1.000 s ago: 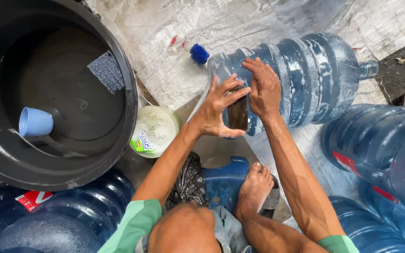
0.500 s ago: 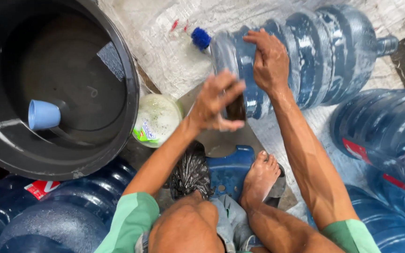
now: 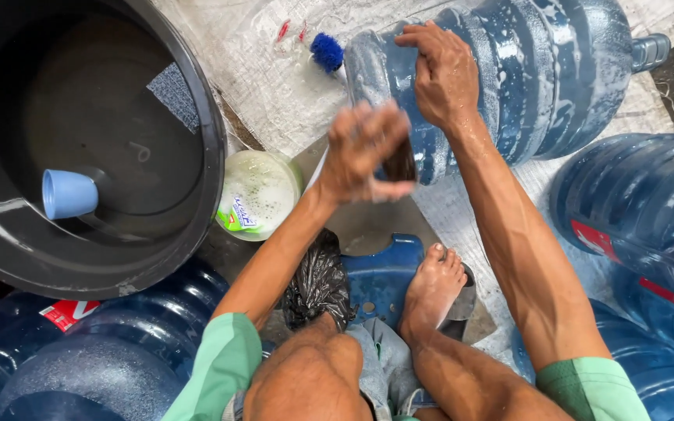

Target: Scrubbing the exterior of large plastic water bottles with a sponge and soapy water to clean them.

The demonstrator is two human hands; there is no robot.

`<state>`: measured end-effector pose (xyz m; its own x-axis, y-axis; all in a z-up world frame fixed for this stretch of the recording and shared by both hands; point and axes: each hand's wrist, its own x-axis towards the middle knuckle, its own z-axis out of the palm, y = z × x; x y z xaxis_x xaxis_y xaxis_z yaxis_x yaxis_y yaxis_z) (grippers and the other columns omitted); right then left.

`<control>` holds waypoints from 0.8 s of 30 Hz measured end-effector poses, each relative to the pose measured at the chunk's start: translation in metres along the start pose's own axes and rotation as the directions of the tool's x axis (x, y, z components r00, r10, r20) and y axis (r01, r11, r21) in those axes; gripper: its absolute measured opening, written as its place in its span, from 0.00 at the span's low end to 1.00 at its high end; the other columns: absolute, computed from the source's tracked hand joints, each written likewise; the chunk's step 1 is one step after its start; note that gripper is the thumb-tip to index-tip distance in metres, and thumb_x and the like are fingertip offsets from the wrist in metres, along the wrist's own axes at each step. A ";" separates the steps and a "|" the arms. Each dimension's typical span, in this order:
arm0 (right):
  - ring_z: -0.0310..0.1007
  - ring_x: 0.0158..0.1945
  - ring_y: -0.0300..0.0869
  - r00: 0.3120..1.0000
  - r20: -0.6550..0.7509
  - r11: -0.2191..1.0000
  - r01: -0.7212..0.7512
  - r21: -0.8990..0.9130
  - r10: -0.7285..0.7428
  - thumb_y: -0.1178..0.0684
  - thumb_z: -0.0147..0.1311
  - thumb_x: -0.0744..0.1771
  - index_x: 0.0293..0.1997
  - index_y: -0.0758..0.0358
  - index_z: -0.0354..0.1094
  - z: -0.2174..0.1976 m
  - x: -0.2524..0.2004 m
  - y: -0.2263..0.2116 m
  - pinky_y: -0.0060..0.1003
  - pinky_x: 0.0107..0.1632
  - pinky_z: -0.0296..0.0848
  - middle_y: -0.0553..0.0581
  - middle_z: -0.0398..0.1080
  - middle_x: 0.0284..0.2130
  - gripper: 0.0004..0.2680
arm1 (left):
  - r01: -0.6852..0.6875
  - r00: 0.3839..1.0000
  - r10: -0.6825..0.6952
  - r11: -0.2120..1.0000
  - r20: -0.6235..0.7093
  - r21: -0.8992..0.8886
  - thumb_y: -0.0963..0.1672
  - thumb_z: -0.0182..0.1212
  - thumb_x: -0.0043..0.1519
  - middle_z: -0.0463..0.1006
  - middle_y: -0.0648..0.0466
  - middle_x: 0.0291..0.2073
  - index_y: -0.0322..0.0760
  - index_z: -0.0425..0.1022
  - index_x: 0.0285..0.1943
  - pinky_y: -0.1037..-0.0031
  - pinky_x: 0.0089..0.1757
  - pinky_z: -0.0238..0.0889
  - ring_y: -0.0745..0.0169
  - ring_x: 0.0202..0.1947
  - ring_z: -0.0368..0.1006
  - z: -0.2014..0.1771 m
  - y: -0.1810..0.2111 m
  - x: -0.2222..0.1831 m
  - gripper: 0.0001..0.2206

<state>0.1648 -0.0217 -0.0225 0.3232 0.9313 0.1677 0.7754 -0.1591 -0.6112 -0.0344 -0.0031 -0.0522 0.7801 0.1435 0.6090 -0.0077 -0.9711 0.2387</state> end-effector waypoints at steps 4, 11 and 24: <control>0.63 0.58 0.54 1.000 -0.006 1.000 0.019 0.000 -0.019 0.65 0.40 0.65 0.48 0.58 0.71 0.001 0.001 0.001 0.55 0.58 0.54 0.58 0.71 0.49 0.13 | 0.356 0.927 -0.362 0.932 -0.097 -0.075 0.66 0.56 0.53 0.52 0.48 0.67 0.41 0.40 0.74 0.59 0.53 0.57 0.49 0.58 0.58 -0.008 0.003 0.014 0.49; 0.63 0.58 0.53 1.000 -0.005 1.000 0.021 -0.016 -0.021 0.65 0.40 0.65 0.48 0.57 0.70 0.004 -0.001 0.005 0.55 0.59 0.53 0.57 0.70 0.50 0.13 | 0.001 0.996 0.018 0.979 -0.092 0.204 0.62 0.37 0.67 0.60 0.53 0.64 0.41 0.48 0.71 0.62 0.52 0.46 0.54 0.59 0.52 0.025 0.021 -0.060 0.33; 0.63 0.58 0.54 1.000 -0.015 1.000 0.003 0.000 -0.003 0.65 0.41 0.65 0.47 0.58 0.70 -0.003 0.000 -0.002 0.56 0.58 0.54 0.58 0.71 0.49 0.12 | 0.423 0.901 -0.420 0.906 -0.106 0.011 0.65 0.51 0.55 0.54 0.39 0.64 0.31 0.38 0.72 0.60 0.59 0.53 0.52 0.62 0.52 0.025 0.061 -0.076 0.48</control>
<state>0.1649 -0.0219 -0.0193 0.3294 0.9266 0.1813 0.7763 -0.1565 -0.6106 -0.0786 -0.0780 -0.1033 0.6403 0.5573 0.5286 0.3303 -0.8210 0.4656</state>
